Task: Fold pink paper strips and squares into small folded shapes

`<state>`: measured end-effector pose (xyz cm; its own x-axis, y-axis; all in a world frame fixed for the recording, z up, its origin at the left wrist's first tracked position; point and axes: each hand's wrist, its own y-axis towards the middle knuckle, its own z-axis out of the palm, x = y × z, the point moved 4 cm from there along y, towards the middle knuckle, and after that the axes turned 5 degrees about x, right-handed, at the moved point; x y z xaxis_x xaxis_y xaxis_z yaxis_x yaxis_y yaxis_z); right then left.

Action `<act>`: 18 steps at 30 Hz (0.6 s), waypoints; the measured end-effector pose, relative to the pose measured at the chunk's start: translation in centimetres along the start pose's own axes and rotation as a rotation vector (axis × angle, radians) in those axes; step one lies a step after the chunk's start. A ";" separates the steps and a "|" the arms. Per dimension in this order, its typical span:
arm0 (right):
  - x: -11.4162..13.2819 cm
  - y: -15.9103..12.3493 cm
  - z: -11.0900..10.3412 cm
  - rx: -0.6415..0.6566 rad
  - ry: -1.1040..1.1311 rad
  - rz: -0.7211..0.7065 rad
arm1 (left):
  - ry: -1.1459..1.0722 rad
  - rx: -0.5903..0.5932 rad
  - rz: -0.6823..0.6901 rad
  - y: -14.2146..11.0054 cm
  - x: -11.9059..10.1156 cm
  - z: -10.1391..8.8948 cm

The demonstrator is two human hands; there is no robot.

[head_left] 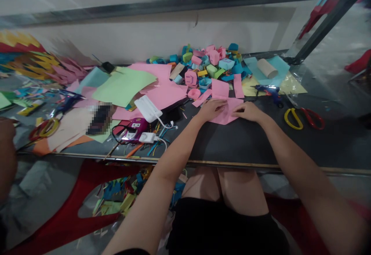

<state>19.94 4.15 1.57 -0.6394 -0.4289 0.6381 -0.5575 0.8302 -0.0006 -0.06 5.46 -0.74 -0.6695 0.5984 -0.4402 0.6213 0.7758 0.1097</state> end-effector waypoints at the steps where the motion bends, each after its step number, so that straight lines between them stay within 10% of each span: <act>1: 0.0 0.1 0.3 -0.044 0.006 0.022 | -0.002 -0.002 0.001 0.0 0.1 0.1; 18: 0.5 0.7 1.1 -0.243 -0.006 0.094 | 0.037 0.079 -0.024 -0.3 -0.4 0.0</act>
<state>18.63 4.11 1.08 -0.6856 -0.3477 0.6395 -0.3526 0.9272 0.1262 0.02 5.03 -0.63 -0.6983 0.5878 -0.4084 0.6340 0.7728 0.0284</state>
